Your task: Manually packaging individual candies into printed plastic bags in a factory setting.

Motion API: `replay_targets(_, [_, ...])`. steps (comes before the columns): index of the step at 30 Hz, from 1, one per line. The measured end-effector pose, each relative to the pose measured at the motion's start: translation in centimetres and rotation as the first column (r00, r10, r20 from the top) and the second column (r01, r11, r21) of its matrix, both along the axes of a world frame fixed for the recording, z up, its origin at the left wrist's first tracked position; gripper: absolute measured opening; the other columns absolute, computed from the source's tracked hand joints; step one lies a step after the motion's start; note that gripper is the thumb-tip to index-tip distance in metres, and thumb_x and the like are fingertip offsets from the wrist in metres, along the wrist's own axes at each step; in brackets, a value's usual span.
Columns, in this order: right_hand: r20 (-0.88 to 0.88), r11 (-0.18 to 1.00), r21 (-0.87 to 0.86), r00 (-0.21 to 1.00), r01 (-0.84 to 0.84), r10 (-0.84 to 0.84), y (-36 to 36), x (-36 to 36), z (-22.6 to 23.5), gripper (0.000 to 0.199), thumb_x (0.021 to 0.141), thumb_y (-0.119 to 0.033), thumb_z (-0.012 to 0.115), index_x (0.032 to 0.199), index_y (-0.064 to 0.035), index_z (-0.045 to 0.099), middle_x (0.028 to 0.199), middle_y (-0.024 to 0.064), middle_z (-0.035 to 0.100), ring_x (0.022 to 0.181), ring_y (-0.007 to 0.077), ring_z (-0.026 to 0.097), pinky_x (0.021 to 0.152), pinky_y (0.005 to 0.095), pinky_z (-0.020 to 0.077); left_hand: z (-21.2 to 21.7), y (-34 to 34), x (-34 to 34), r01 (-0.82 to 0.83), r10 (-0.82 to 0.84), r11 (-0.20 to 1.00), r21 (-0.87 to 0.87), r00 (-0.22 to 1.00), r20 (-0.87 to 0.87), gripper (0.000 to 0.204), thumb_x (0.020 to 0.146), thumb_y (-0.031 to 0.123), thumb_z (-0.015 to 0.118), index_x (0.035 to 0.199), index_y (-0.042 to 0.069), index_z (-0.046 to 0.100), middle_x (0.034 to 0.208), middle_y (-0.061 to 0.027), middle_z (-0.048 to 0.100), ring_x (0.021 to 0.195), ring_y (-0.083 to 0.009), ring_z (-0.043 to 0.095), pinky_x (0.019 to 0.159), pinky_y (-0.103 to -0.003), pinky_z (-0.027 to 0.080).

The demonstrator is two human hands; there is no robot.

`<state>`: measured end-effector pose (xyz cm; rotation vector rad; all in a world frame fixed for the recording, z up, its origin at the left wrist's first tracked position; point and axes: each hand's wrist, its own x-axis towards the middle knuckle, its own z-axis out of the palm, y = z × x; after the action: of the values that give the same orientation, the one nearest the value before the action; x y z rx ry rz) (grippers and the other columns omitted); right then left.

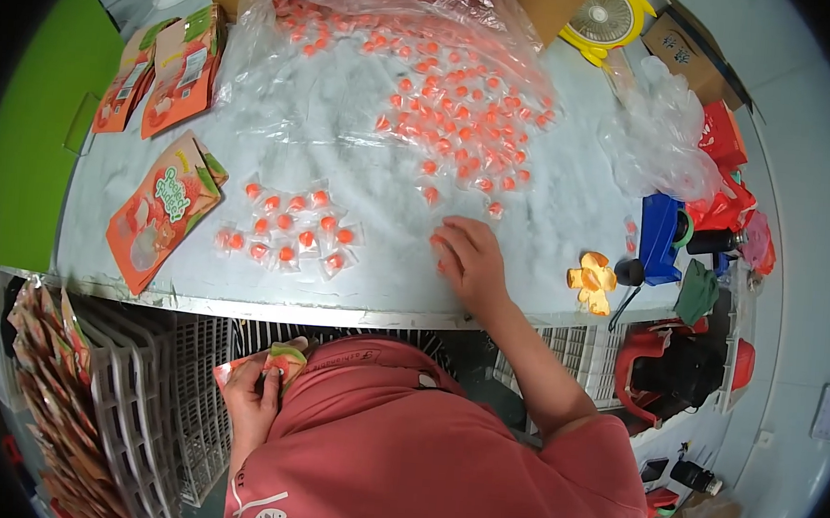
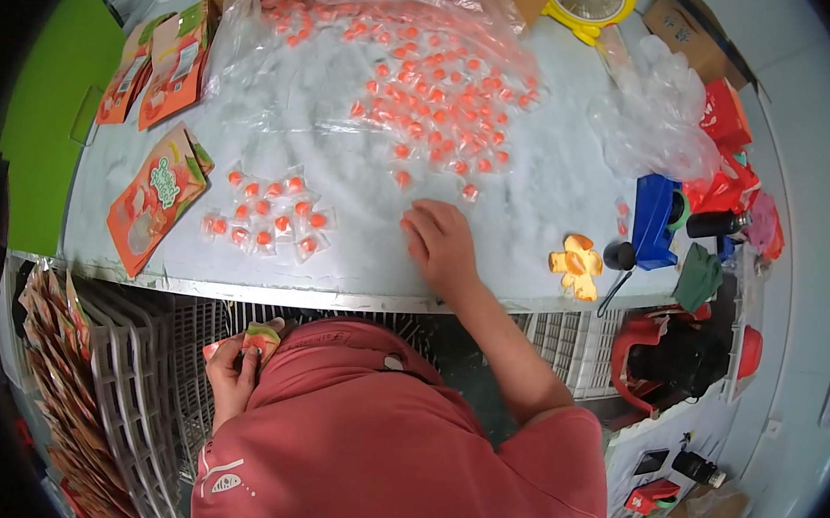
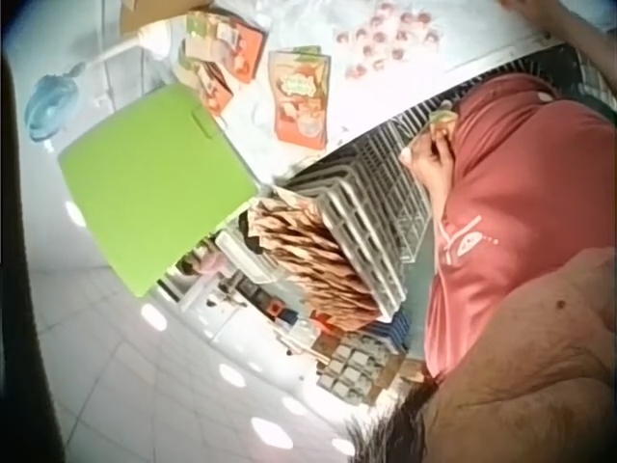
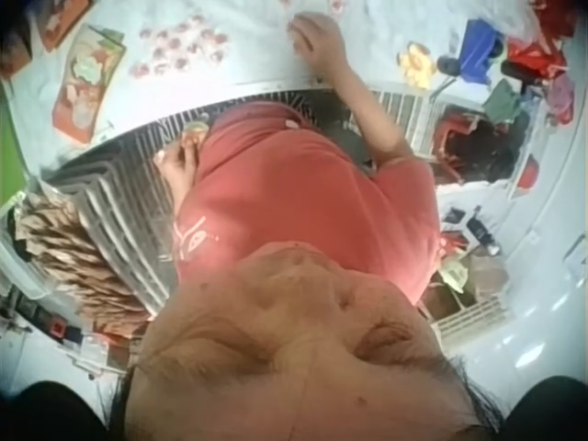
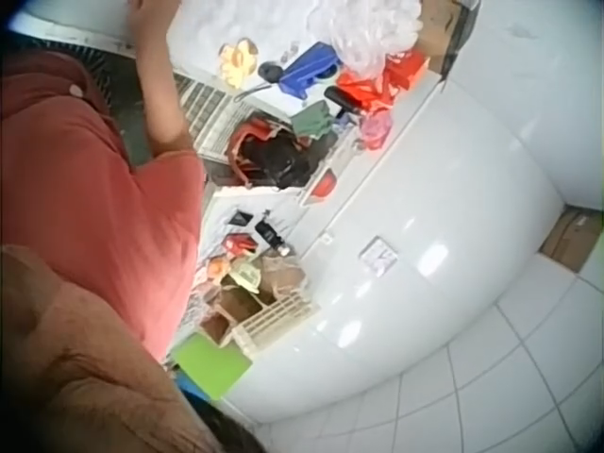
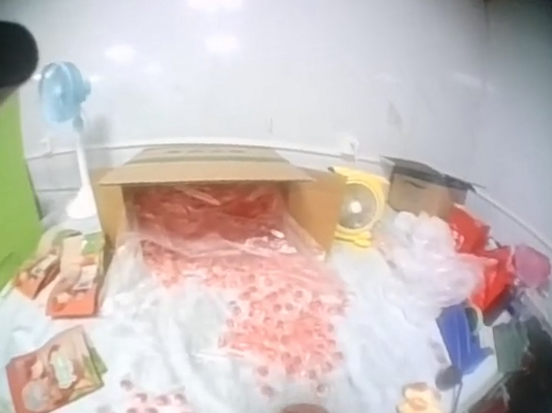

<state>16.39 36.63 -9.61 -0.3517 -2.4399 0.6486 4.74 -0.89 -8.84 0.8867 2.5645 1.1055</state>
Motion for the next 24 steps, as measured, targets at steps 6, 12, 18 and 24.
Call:
replay_targets(6, [0.052,0.982,0.183,0.998,-0.051,0.042,1.6,-3.6,1.3,0.027,0.088,-0.009,0.063,0.114,-0.0046,0.065,0.117,0.012,0.064,0.107,0.0337,0.057,0.089,0.0429,0.0475,-0.5,-0.2,-0.2,0.02,-0.019,0.999,0.026,1.0,-0.023,0.017,0.089,0.004,0.065,0.103,-0.004,0.068,0.09,-0.0175,0.07,0.079,-0.0256,0.068,0.074,-0.032,0.051])
replay_targets(12, [-0.028,0.991,-0.109,0.996,0.083,-0.087,2.9,-0.3,1.7,0.035,0.086,-0.011,0.065,0.121,-0.0054,0.065,0.124,0.0134,0.063,0.116,0.0336,0.057,0.104,0.0429,0.0418,-0.4,-0.5,0.0,-0.024,0.024,0.999,0.036,1.0,-0.014,0.016,0.089,0.004,0.066,0.102,-0.004,0.068,0.089,-0.0177,0.07,0.078,-0.0258,0.067,0.072,-0.032,0.051])
replay_targets(18, [0.287,0.988,0.007,0.947,-0.155,0.146,-1.2,0.8,-0.2,0.07,0.078,-0.031,0.08,0.139,-0.0099,0.052,0.151,0.0161,0.039,0.14,0.038,0.038,0.115,0.0558,0.0272,0.8,0.5,-0.1,-0.001,0.001,1.0,-0.019,1.0,0.015,0.015,0.088,0.003,0.065,0.102,-0.003,0.069,0.09,-0.0171,0.07,0.079,-0.0264,0.067,0.071,-0.033,0.051])
replay_targets(24, [0.252,0.95,-0.051,0.916,-0.308,0.311,-4.6,-5.7,-0.3,0.091,0.072,-0.043,0.082,0.147,-0.0124,0.042,0.157,0.0197,0.026,0.146,0.0405,0.024,0.115,0.0625,0.0195,0.7,0.7,-0.3,0.0,0.002,0.999,0.052,0.999,-0.037,0.013,0.085,0.007,0.065,0.096,0.001,0.069,0.089,-0.0158,0.07,0.078,-0.0325,0.066,0.07,-0.039,0.051])
